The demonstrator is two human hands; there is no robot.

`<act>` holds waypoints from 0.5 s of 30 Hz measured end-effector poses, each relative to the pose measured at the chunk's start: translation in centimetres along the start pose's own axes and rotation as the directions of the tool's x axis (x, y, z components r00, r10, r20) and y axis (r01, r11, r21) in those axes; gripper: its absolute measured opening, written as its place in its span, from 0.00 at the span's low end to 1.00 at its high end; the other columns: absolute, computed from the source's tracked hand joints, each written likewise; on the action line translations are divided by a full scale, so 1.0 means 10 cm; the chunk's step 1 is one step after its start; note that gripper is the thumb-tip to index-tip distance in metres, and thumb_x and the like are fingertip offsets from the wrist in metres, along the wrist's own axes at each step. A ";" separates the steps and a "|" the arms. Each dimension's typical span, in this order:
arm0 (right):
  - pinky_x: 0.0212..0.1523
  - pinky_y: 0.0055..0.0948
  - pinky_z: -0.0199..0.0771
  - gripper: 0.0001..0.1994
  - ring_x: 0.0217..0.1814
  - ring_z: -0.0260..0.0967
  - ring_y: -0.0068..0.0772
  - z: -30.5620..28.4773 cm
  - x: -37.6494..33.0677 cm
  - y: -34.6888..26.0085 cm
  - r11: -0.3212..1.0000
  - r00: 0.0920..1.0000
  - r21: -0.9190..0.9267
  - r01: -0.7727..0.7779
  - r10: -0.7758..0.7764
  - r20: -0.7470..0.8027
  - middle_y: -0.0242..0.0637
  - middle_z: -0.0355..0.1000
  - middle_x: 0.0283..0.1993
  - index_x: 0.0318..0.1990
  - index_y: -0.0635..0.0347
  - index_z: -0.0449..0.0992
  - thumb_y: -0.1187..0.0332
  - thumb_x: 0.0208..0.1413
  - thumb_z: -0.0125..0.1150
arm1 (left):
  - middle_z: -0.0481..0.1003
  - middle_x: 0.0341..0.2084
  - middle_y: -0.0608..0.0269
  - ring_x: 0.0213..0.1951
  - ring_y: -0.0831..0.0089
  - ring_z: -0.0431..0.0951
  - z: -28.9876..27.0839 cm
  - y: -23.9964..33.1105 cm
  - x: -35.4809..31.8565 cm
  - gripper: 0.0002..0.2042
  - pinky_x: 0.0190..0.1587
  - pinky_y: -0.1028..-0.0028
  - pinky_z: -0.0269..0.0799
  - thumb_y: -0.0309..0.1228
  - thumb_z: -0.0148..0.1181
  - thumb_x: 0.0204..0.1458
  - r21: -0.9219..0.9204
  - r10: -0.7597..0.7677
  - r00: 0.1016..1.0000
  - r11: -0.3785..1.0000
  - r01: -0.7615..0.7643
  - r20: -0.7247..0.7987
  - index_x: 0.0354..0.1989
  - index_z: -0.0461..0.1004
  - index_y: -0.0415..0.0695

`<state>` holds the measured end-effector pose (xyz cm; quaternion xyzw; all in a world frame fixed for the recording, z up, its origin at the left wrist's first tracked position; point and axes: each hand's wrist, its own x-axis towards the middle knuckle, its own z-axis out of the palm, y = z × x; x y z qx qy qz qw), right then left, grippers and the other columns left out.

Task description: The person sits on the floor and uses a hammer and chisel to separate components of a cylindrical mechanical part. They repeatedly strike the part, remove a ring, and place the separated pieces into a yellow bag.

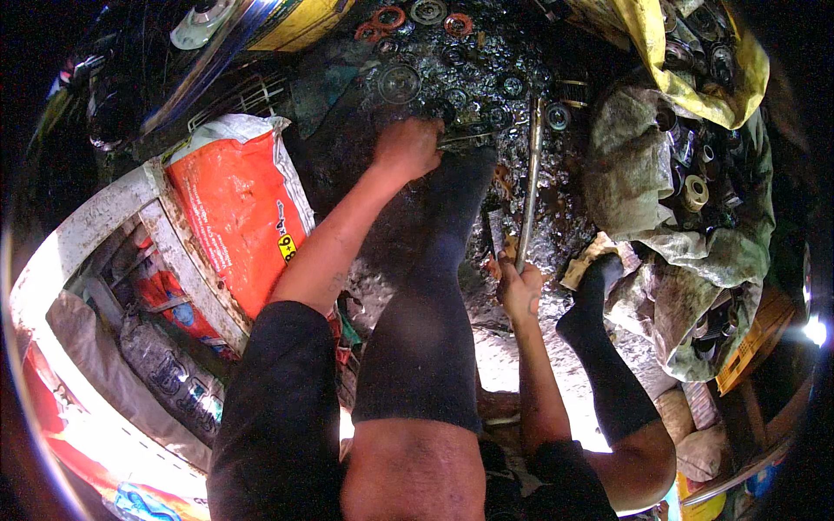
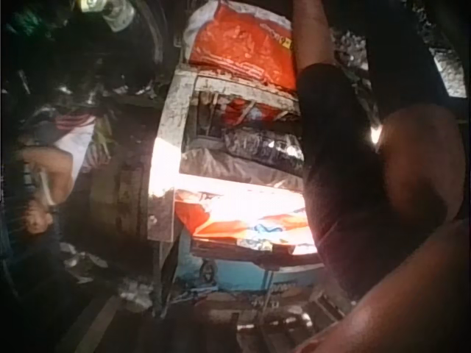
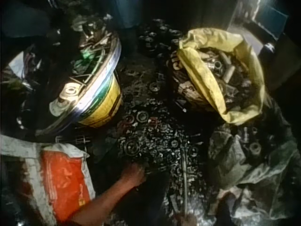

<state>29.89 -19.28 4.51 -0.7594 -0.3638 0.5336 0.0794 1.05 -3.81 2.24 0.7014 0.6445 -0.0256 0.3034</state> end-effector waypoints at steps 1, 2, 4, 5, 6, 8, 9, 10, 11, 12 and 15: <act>0.21 0.27 0.56 0.16 0.19 0.60 0.18 -0.01 0.00 -0.06 1.000 1.000 -0.020 -0.017 0.017 0.017 0.29 0.72 0.20 0.27 0.64 0.81 0.59 0.58 0.63 | 0.80 0.32 0.47 0.36 0.48 0.82 0.02 -0.01 0.00 0.18 0.39 0.52 0.79 0.35 0.64 0.44 -0.005 -0.002 1.000 1.000 0.002 -0.009 0.45 0.77 0.45; 0.21 0.27 0.56 0.16 0.19 0.61 0.18 -0.04 -0.01 -0.12 0.999 0.999 -0.040 -0.033 0.034 0.034 0.29 0.73 0.21 0.28 0.64 0.81 0.59 0.58 0.63 | 0.80 0.31 0.47 0.36 0.48 0.82 0.05 -0.03 0.01 0.18 0.39 0.52 0.79 0.34 0.64 0.44 -0.009 -0.005 1.000 1.000 0.004 -0.018 0.45 0.77 0.45; 0.21 0.26 0.57 0.16 0.20 0.62 0.18 -0.03 -0.02 -0.21 0.998 0.999 -0.052 -0.033 0.035 0.037 0.30 0.74 0.22 0.28 0.64 0.81 0.59 0.59 0.62 | 0.80 0.31 0.47 0.35 0.48 0.82 0.08 -0.03 0.02 0.17 0.39 0.52 0.79 0.34 0.64 0.44 -0.028 -0.023 0.999 0.999 0.023 -0.026 0.44 0.78 0.44; 0.22 0.25 0.58 0.15 0.20 0.62 0.18 -0.02 -0.02 -0.23 0.999 1.000 -0.046 -0.016 0.017 0.026 0.31 0.75 0.22 0.29 0.65 0.81 0.60 0.59 0.63 | 0.80 0.31 0.47 0.35 0.48 0.82 0.10 -0.02 0.02 0.17 0.39 0.52 0.79 0.34 0.64 0.44 -0.042 -0.042 0.999 0.998 0.041 -0.026 0.44 0.78 0.44; 0.22 0.24 0.60 0.15 0.20 0.63 0.18 -0.01 0.00 -0.24 0.999 1.000 -0.038 0.004 -0.003 0.013 0.31 0.75 0.23 0.29 0.66 0.81 0.61 0.59 0.63 | 0.80 0.31 0.47 0.35 0.47 0.82 0.09 -0.01 0.04 0.17 0.39 0.52 0.79 0.34 0.63 0.44 -0.056 -0.059 0.998 0.997 0.058 -0.029 0.43 0.78 0.43; 0.23 0.23 0.62 0.15 0.20 0.64 0.18 0.03 0.10 -0.11 0.997 1.000 0.076 -0.009 0.007 0.023 0.32 0.75 0.22 0.31 0.68 0.80 0.62 0.60 0.63 | 0.80 0.31 0.46 0.36 0.47 0.82 0.08 0.01 0.09 0.15 0.39 0.52 0.79 0.34 0.63 0.44 -0.012 -0.062 0.998 0.998 0.062 -0.020 0.41 0.79 0.42; 0.23 0.22 0.63 0.15 0.20 0.64 0.18 0.04 0.09 -0.17 0.992 0.999 0.128 -0.020 0.016 0.032 0.32 0.74 0.22 0.31 0.69 0.80 0.63 0.60 0.64 | 0.80 0.31 0.45 0.36 0.46 0.82 0.10 0.01 0.08 0.15 0.39 0.52 0.79 0.34 0.63 0.44 0.007 -0.069 0.998 0.998 0.069 -0.012 0.39 0.79 0.41; 0.24 0.22 0.65 0.15 0.20 0.65 0.19 0.02 0.07 -0.23 0.995 0.999 0.099 0.011 -0.015 0.036 0.32 0.73 0.22 0.32 0.70 0.80 0.63 0.61 0.64 | 0.80 0.32 0.44 0.36 0.46 0.82 0.10 0.00 0.11 0.14 0.39 0.52 0.79 0.34 0.63 0.44 0.012 -0.081 0.996 0.997 0.081 0.035 0.38 0.80 0.40; 0.24 0.23 0.67 0.15 0.20 0.65 0.19 -0.01 0.04 -0.29 0.997 0.998 0.071 0.043 -0.046 0.041 0.32 0.73 0.21 0.33 0.71 0.79 0.63 0.61 0.64 | 0.80 0.32 0.44 0.36 0.46 0.82 0.09 -0.03 0.15 0.14 0.39 0.52 0.79 0.34 0.63 0.43 0.018 -0.093 0.992 0.996 0.092 0.081 0.37 0.80 0.40; 0.25 0.23 0.68 0.15 0.21 0.65 0.19 -0.02 0.01 -0.37 0.997 0.996 0.046 0.068 -0.071 0.048 0.33 0.72 0.21 0.34 0.72 0.78 0.63 0.62 0.64 | 0.80 0.32 0.43 0.37 0.45 0.82 0.06 -0.03 0.18 0.14 0.40 0.52 0.79 0.34 0.63 0.43 0.027 -0.104 0.986 0.995 0.101 0.134 0.35 0.81 0.39; 0.26 0.25 0.71 0.18 0.22 0.67 0.20 -0.02 -0.08 -0.33 0.922 0.940 0.189 0.339 -0.337 -0.045 0.32 0.69 0.20 0.33 0.71 0.78 0.60 0.64 0.61 | 0.80 0.33 0.42 0.37 0.45 0.82 -0.01 0.01 0.16 0.13 0.40 0.52 0.79 0.34 0.63 0.42 0.009 -0.128 0.983 0.992 0.128 0.135 0.34 0.81 0.38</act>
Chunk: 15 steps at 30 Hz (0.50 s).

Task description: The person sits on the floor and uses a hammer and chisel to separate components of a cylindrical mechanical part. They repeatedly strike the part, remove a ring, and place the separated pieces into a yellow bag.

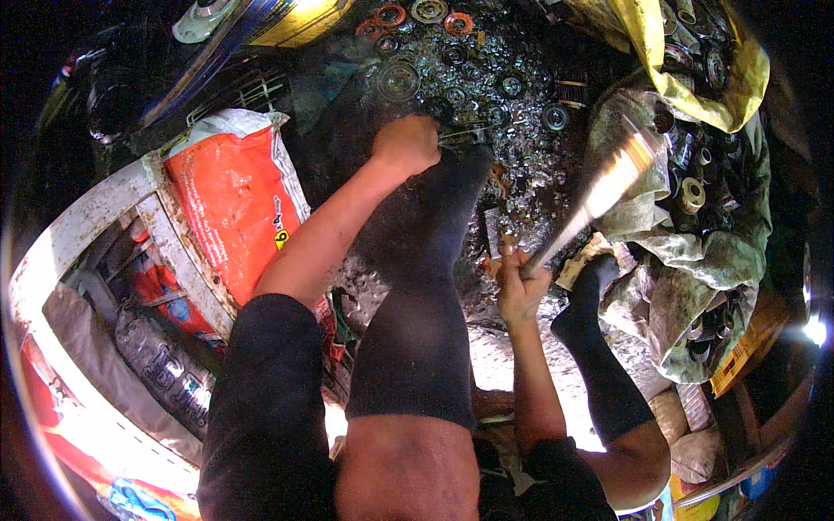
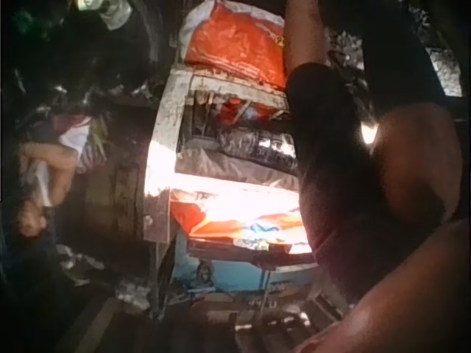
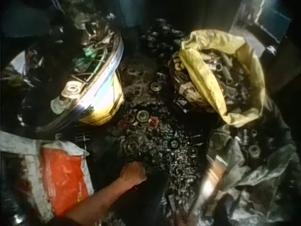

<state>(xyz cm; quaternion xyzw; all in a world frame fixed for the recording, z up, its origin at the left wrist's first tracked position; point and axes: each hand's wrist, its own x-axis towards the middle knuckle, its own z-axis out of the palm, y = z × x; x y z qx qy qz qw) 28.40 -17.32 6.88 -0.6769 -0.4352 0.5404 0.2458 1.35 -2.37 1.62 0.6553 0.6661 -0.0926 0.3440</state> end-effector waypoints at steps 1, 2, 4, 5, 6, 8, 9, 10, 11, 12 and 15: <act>0.28 0.28 0.74 0.18 0.21 0.67 0.21 0.01 0.03 -0.13 0.997 0.998 0.044 0.058 -0.058 0.005 0.31 0.67 0.18 0.30 0.70 0.78 0.61 0.65 0.59 | 0.80 0.33 0.42 0.38 0.45 0.82 0.00 -0.02 0.00 0.13 0.40 0.52 0.79 0.33 0.62 0.42 -0.004 0.022 1.000 1.000 -0.022 -0.013 0.34 0.81 0.38; 0.27 0.28 0.74 0.18 0.21 0.67 0.22 0.02 0.04 -0.03 0.999 0.999 -0.015 0.030 -0.029 0.019 0.32 0.67 0.18 0.30 0.70 0.77 0.60 0.65 0.59 | 0.80 0.33 0.42 0.38 0.45 0.82 0.02 -0.06 0.00 0.13 0.40 0.52 0.79 0.33 0.62 0.42 -0.008 0.044 0.999 0.999 -0.044 -0.027 0.34 0.81 0.38; 0.25 0.26 0.71 0.19 0.20 0.68 0.24 0.03 0.12 0.20 0.980 0.997 -0.191 -0.061 0.067 0.025 0.33 0.68 0.18 0.29 0.69 0.76 0.59 0.64 0.59 | 0.80 0.31 0.41 0.36 0.44 0.81 0.04 -0.09 0.02 0.13 0.40 0.51 0.79 0.33 0.61 0.42 -0.009 0.077 0.996 0.997 -0.077 -0.051 0.32 0.80 0.37; 0.24 0.26 0.68 0.19 0.19 0.68 0.25 0.04 0.18 0.25 0.943 0.990 -0.309 -0.125 0.139 0.025 0.34 0.69 0.18 0.28 0.68 0.76 0.58 0.64 0.60 | 0.79 0.30 0.40 0.34 0.43 0.81 0.06 -0.10 0.01 0.12 0.39 0.51 0.78 0.33 0.61 0.42 -0.009 0.082 0.995 0.997 -0.082 -0.060 0.31 0.79 0.36; 0.23 0.25 0.66 0.19 0.19 0.68 0.26 0.06 0.23 0.22 0.888 0.977 -0.423 -0.182 0.213 0.026 0.35 0.70 0.18 0.28 0.68 0.75 0.58 0.63 0.60 | 0.78 0.28 0.40 0.33 0.43 0.80 0.05 -0.11 0.02 0.12 0.38 0.51 0.78 0.33 0.61 0.42 -0.011 0.085 0.994 0.996 -0.086 -0.070 0.29 0.79 0.35; 0.19 0.25 0.62 0.20 0.17 0.67 0.26 0.01 0.31 0.15 0.781 0.926 -0.528 -0.334 0.376 -0.029 0.36 0.71 0.18 0.27 0.67 0.75 0.57 0.62 0.61 | 0.78 0.28 0.40 0.32 0.42 0.80 0.05 -0.12 0.02 0.12 0.37 0.51 0.78 0.33 0.61 0.42 -0.025 0.070 0.997 0.997 -0.071 -0.045 0.29 0.78 0.35; 0.16 0.27 0.61 0.20 0.15 0.65 0.25 0.07 0.28 0.20 0.929 0.930 -0.062 -0.366 0.362 -0.064 0.35 0.70 0.17 0.25 0.66 0.75 0.57 0.63 0.61 | 0.78 0.28 0.40 0.32 0.42 0.80 0.04 -0.13 0.05 0.12 0.36 0.51 0.78 0.33 0.61 0.42 -0.033 0.061 0.998 0.998 -0.062 -0.034 0.29 0.78 0.36; 0.16 0.27 0.61 0.21 0.15 0.65 0.25 0.09 0.22 0.08 0.952 0.949 0.057 -0.301 0.305 -0.078 0.35 0.70 0.17 0.25 0.67 0.75 0.57 0.63 0.61 | 0.78 0.28 0.40 0.32 0.42 0.80 0.05 -0.12 0.03 0.12 0.37 0.51 0.78 0.33 0.60 0.42 -0.058 0.031 0.999 0.998 -0.034 -0.043 0.29 0.78 0.36; 0.15 0.28 0.61 0.21 0.15 0.66 0.24 0.09 0.18 -0.06 0.957 0.963 0.174 -0.231 0.250 -0.100 0.35 0.70 0.17 0.25 0.68 0.75 0.57 0.63 0.60 | 0.78 0.28 0.40 0.32 0.42 0.80 0.04 -0.12 0.05 0.12 0.37 0.51 0.78 0.33 0.60 0.42 -0.082 0.000 0.999 0.997 -0.004 -0.050 0.29 0.78 0.36; 0.15 0.28 0.61 0.21 0.15 0.66 0.24 0.10 0.18 -0.16 0.945 0.972 0.292 -0.145 0.191 -0.136 0.35 0.70 0.17 0.26 0.68 0.75 0.57 0.63 0.60 | 0.78 0.28 0.40 0.32 0.42 0.80 0.00 -0.11 0.08 0.11 0.37 0.51 0.78 0.33 0.60 0.42 -0.101 -0.023 0.998 0.995 0.016 -0.064 0.29 0.78 0.36; 0.18 0.29 0.67 0.20 0.16 0.69 0.26 0.07 0.21 0.06 0.980 0.980 -0.019 -0.200 0.200 0.010 0.39 0.74 0.19 0.27 0.67 0.76 0.57 0.63 0.59 | 0.80 0.34 0.38 0.41 0.44 0.82 -0.05 -0.07 0.02 0.14 0.44 0.53 0.79 0.30 0.58 0.43 -0.002 -0.003 1.000 1.000 0.003 0.023 0.36 0.81 0.37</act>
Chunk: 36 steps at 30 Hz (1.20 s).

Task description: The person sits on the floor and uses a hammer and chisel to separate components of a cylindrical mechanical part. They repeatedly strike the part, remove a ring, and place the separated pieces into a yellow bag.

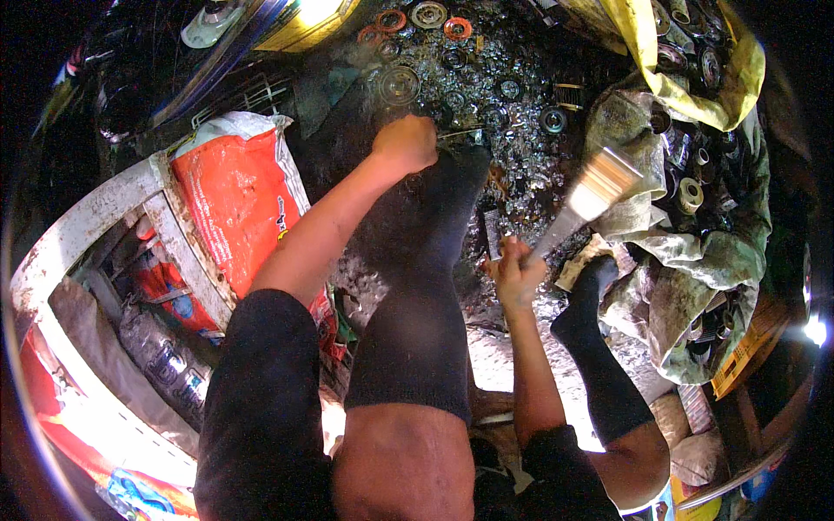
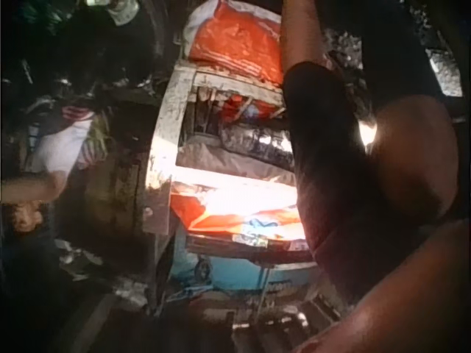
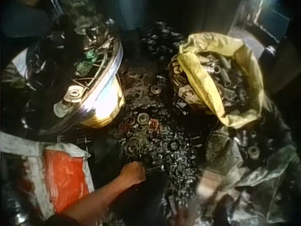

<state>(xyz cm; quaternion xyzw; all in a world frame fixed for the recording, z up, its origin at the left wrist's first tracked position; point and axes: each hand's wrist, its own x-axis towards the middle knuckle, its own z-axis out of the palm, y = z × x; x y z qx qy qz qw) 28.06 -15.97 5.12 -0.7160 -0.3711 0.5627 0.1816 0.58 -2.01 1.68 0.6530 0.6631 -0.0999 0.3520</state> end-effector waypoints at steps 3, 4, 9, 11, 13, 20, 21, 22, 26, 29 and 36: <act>0.22 0.29 0.71 0.20 0.17 0.72 0.30 -0.07 0.18 0.17 0.894 0.998 -0.447 -0.038 0.055 0.025 0.43 0.77 0.21 0.28 0.68 0.78 0.54 0.57 0.63 | 0.80 0.33 0.37 0.42 0.45 0.82 -0.12 0.06 0.00 0.14 0.44 0.52 0.78 0.30 0.57 0.44 0.030 -0.040 0.996 0.999 0.038 0.075 0.37 0.82 0.37; 0.22 0.29 0.70 0.21 0.17 0.73 0.31 -0.10 0.18 0.17 0.921 0.985 -0.353 -0.166 0.172 -0.014 0.44 0.77 0.21 0.28 0.68 0.78 0.53 0.55 0.63 | 0.80 0.34 0.38 0.42 0.45 0.82 -0.27 0.11 0.01 0.14 0.44 0.53 0.78 0.30 0.57 0.44 0.040 -0.053 0.995 0.998 0.049 0.087 0.37 0.81 0.37; 0.18 0.34 0.60 0.25 0.15 0.63 0.29 -0.43 0.16 0.86 0.921 0.971 -0.385 -0.064 -0.033 -0.239 0.35 0.64 0.14 0.20 0.66 0.72 0.49 0.51 0.65 | 0.80 0.41 0.48 0.43 0.51 0.81 -0.60 0.20 0.25 0.18 0.46 0.55 0.77 0.42 0.64 0.48 -0.096 0.051 0.998 0.994 -0.055 -0.041 0.39 0.81 0.41; 0.17 0.35 0.58 0.24 0.14 0.61 0.29 -0.49 0.16 0.68 0.932 0.978 -0.355 -0.072 -0.004 -0.209 0.34 0.62 0.13 0.19 0.65 0.70 0.50 0.52 0.64 | 0.80 0.39 0.43 0.42 0.47 0.80 -0.45 0.20 0.45 0.23 0.47 0.54 0.76 0.49 0.65 0.48 -0.097 0.215 0.975 0.973 -0.209 0.055 0.42 0.80 0.40; 0.16 0.35 0.58 0.23 0.12 0.59 0.28 -0.54 0.12 0.60 0.944 0.981 -0.303 -0.130 0.078 -0.179 0.33 0.61 0.12 0.19 0.64 0.69 0.52 0.53 0.63 | 0.79 0.39 0.42 0.43 0.46 0.79 -0.19 0.11 0.58 0.27 0.48 0.54 0.75 0.53 0.66 0.48 -0.102 0.290 0.952 0.954 -0.281 0.092 0.44 0.79 0.40; 0.14 0.33 0.57 0.22 0.11 0.60 0.27 -0.52 0.03 0.82 0.912 0.964 -0.337 -0.234 0.174 -0.200 0.31 0.62 0.12 0.16 0.58 0.67 0.55 0.53 0.67 | 0.76 0.47 0.49 0.51 0.51 0.77 -0.19 -0.27 0.66 0.25 0.53 0.60 0.73 0.44 0.74 0.43 -0.135 0.528 0.841 0.848 -0.513 0.119 0.48 0.79 0.44; 0.14 0.32 0.57 0.23 0.11 0.60 0.26 -0.51 0.00 0.80 0.929 0.959 -0.269 -0.254 0.206 -0.194 0.31 0.63 0.12 0.15 0.58 0.66 0.55 0.53 0.67 | 0.77 0.46 0.49 0.49 0.51 0.77 -0.21 -0.27 0.59 0.24 0.52 0.59 0.74 0.44 0.74 0.43 -0.147 0.496 0.866 0.864 -0.482 0.072 0.48 0.79 0.45; 0.14 0.32 0.57 0.23 0.11 0.59 0.26 -0.48 -0.03 0.77 0.941 0.954 -0.200 -0.273 0.237 -0.185 0.32 0.63 0.12 0.15 0.57 0.66 0.55 0.52 0.67 | 0.78 0.45 0.49 0.48 0.51 0.78 -0.22 -0.25 0.51 0.24 0.51 0.59 0.74 0.43 0.73 0.44 -0.159 0.461 0.887 0.878 -0.451 0.026 0.48 0.79 0.45; 0.15 0.34 0.55 0.24 0.12 0.57 0.27 -0.41 -0.14 0.62 0.963 0.974 -0.234 -0.137 0.087 -0.210 0.33 0.62 0.12 0.14 0.60 0.67 0.54 0.54 0.63 | 0.80 0.38 0.45 0.42 0.45 0.79 -0.27 -0.08 0.11 0.19 0.47 0.56 0.76 0.40 0.68 0.46 -0.296 0.103 0.988 0.946 -0.132 -0.113 0.47 0.80 0.47; 0.17 0.35 0.56 0.23 0.13 0.57 0.28 -0.37 -0.14 0.44 0.966 0.985 -0.231 -0.112 0.077 -0.154 0.33 0.62 0.12 0.15 0.64 0.70 0.54 0.53 0.62 | 0.80 0.34 0.45 0.39 0.45 0.80 -0.10 -0.07 -0.16 0.18 0.45 0.54 0.77 0.35 0.64 0.46 -0.181 0.049 0.989 0.981 -0.075 -0.140 0.47 0.80 0.50; 0.17 0.30 0.54 0.23 0.14 0.58 0.22 -0.25 -0.10 0.43 0.964 0.988 -0.242 -0.111 0.081 -0.129 0.31 0.65 0.13 0.20 0.64 0.78 0.52 0.57 0.63 | 0.80 0.34 0.46 0.39 0.46 0.81 0.03 -0.08 -0.21 0.19 0.45 0.53 0.77 0.30 0.62 0.41 -0.201 0.037 0.976 0.976 -0.080 -0.213 0.45 0.81 0.53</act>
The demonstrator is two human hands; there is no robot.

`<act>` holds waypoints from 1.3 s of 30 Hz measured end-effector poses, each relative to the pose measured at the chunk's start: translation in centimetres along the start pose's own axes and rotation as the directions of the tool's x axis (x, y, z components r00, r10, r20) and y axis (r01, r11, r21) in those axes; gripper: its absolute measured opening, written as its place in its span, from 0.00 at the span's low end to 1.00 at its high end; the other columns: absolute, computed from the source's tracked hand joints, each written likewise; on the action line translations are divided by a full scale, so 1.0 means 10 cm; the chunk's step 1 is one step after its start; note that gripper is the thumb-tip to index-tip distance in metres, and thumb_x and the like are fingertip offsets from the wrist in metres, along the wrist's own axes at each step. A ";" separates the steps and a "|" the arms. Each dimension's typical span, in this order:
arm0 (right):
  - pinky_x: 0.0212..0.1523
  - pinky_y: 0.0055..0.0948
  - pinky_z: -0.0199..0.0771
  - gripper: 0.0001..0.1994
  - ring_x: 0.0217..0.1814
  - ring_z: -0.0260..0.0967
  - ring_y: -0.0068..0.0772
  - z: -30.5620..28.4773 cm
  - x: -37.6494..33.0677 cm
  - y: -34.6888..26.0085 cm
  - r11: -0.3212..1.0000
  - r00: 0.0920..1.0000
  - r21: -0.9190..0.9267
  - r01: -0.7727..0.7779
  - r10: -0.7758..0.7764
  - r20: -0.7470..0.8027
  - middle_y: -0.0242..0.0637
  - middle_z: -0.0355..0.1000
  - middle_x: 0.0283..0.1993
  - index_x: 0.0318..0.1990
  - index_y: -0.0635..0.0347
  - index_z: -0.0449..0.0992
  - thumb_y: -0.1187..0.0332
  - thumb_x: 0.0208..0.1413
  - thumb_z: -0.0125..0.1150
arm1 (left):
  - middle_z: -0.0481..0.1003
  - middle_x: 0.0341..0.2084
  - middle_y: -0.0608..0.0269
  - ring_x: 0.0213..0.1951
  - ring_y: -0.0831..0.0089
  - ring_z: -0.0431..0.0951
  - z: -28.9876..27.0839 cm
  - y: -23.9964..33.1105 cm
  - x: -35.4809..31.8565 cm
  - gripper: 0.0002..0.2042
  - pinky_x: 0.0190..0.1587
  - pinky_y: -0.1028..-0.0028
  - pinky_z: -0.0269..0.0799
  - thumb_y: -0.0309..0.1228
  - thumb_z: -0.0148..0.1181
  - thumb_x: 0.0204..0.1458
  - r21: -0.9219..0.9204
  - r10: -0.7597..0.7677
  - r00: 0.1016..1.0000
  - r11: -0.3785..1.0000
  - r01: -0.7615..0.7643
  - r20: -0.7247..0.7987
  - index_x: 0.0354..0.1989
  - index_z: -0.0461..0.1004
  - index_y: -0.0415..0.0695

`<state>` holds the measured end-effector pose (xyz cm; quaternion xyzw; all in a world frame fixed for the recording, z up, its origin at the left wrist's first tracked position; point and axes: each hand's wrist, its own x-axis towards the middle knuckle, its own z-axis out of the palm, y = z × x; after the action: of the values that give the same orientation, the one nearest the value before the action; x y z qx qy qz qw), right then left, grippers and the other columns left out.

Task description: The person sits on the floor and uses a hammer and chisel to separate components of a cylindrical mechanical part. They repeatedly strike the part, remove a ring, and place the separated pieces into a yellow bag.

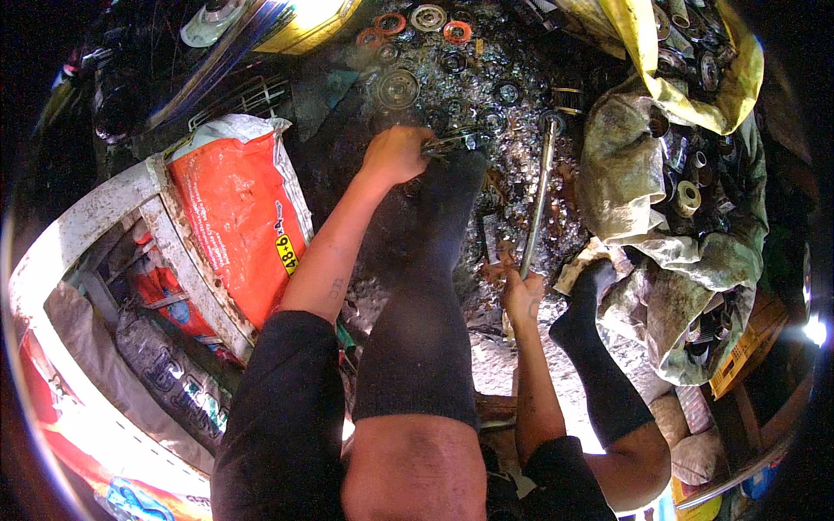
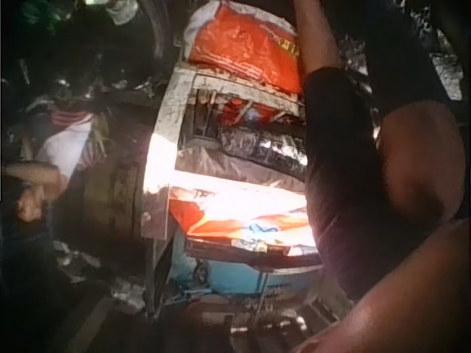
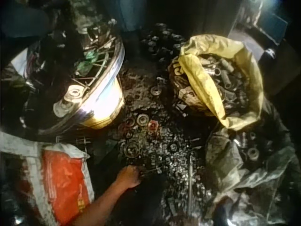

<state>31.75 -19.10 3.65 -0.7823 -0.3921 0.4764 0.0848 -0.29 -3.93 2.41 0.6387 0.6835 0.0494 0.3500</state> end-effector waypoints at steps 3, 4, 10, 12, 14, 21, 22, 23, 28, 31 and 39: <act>0.18 0.25 0.54 0.23 0.15 0.59 0.19 0.06 0.06 0.07 0.999 0.998 -0.018 -0.034 0.035 0.052 0.30 0.68 0.14 0.24 0.63 0.82 0.51 0.59 0.63 | 0.80 0.33 0.44 0.38 0.45 0.81 -0.05 0.11 0.03 0.19 0.44 0.52 0.77 0.31 0.61 0.41 0.034 -0.078 0.992 0.997 0.075 0.098 0.45 0.81 0.51; 0.18 0.24 0.55 0.23 0.15 0.59 0.19 0.06 0.02 -0.09 0.999 0.996 -0.015 -0.050 0.051 0.073 0.30 0.68 0.15 0.25 0.64 0.82 0.50 0.59 0.63 | 0.80 0.33 0.43 0.38 0.45 0.81 -0.01 0.06 0.02 0.18 0.44 0.52 0.77 0.31 0.61 0.41 0.042 -0.074 0.993 0.997 0.071 0.091 0.44 0.81 0.49; 0.20 0.27 0.71 0.18 0.17 0.63 0.21 0.09 -0.05 -0.69 0.913 0.946 0.293 0.285 -0.317 0.065 0.33 0.69 0.18 0.28 0.66 0.76 0.59 0.62 0.62 | 0.80 0.31 0.41 0.37 0.44 0.81 0.12 -0.02 0.11 0.13 0.42 0.52 0.78 0.31 0.61 0.40 0.098 -0.115 0.987 0.990 0.104 0.116 0.36 0.81 0.42; 0.20 0.31 0.73 0.17 0.17 0.65 0.23 0.14 0.11 -0.58 0.975 0.965 -0.003 0.223 -0.221 0.139 0.33 0.67 0.18 0.29 0.68 0.75 0.60 0.62 0.62 | 0.80 0.30 0.41 0.36 0.44 0.82 0.01 0.14 0.09 0.11 0.41 0.53 0.79 0.30 0.61 0.40 0.122 -0.187 0.976 0.977 0.173 0.116 0.33 0.81 0.40; 0.19 0.32 0.72 0.18 0.18 0.66 0.24 0.16 0.31 -0.27 0.883 0.925 -0.277 0.379 -0.351 0.148 0.35 0.69 0.18 0.28 0.70 0.76 0.59 0.60 0.64 | 0.80 0.30 0.41 0.36 0.43 0.82 0.04 0.10 0.08 0.11 0.41 0.53 0.79 0.30 0.61 0.40 0.115 -0.147 0.982 0.984 0.133 0.119 0.32 0.81 0.39; 0.19 0.27 0.61 0.22 0.16 0.61 0.22 -0.07 -0.10 -1.04 0.911 0.985 0.393 0.126 -0.161 0.059 0.32 0.69 0.17 0.23 0.65 0.76 0.56 0.62 0.60 | 0.80 0.35 0.41 0.39 0.44 0.82 0.03 0.02 0.10 0.13 0.44 0.53 0.79 0.30 0.61 0.42 0.166 -0.179 0.962 0.975 0.146 0.208 0.35 0.81 0.37; 0.19 0.29 0.61 0.21 0.16 0.62 0.24 -0.05 -0.06 -1.00 0.959 0.990 0.267 0.094 -0.119 0.080 0.34 0.69 0.17 0.23 0.65 0.76 0.57 0.62 0.60 | 0.81 0.36 0.42 0.39 0.44 0.82 0.02 0.03 0.10 0.13 0.44 0.53 0.79 0.30 0.60 0.43 0.184 -0.190 0.958 0.971 0.151 0.217 0.36 0.81 0.37; 0.19 0.31 0.61 0.20 0.16 0.63 0.25 0.01 0.02 -0.91 0.989 0.993 0.136 0.061 -0.075 0.096 0.36 0.68 0.16 0.23 0.66 0.76 0.59 0.62 0.61 | 0.81 0.36 0.42 0.39 0.45 0.82 0.01 0.04 0.10 0.13 0.45 0.53 0.79 0.29 0.60 0.43 0.202 -0.202 0.953 0.967 0.157 0.225 0.36 0.81 0.36; 0.23 0.45 0.68 0.17 0.21 0.71 0.39 -0.04 0.60 -0.02 0.965 0.986 -0.209 -0.162 0.149 -0.073 0.50 0.66 0.18 0.26 0.73 0.75 0.61 0.51 0.64 | 0.81 0.38 0.44 0.41 0.47 0.82 -0.47 0.29 0.27 0.16 0.46 0.55 0.78 0.35 0.62 0.47 0.247 -0.189 0.907 0.964 0.099 0.377 0.40 0.81 0.38; 0.14 0.37 0.61 0.15 0.13 0.63 0.33 -0.18 0.56 0.18 0.995 0.982 0.091 -0.028 0.045 -0.183 0.34 0.61 0.14 0.22 0.61 0.68 0.63 0.55 0.62 | 0.80 0.40 0.44 0.43 0.48 0.81 -0.39 0.15 0.49 0.20 0.46 0.55 0.78 0.45 0.66 0.46 -0.028 -0.029 0.991 0.999 0.033 0.127 0.42 0.82 0.42; 0.11 0.30 0.55 0.18 0.10 0.58 0.25 -0.39 0.34 0.42 0.998 0.989 0.068 -0.015 0.025 -0.149 0.29 0.61 0.13 0.19 0.56 0.65 0.60 0.56 0.62 | 0.78 0.47 0.47 0.48 0.50 0.78 -0.11 -0.12 0.72 0.28 0.54 0.57 0.73 0.50 0.70 0.45 -0.040 0.287 0.906 0.956 -0.289 0.312 0.51 0.78 0.44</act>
<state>37.98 -18.63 1.30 -0.8166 -0.3607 0.4300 0.1350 -1.44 2.80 -0.40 0.7335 0.5173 -0.0045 0.4409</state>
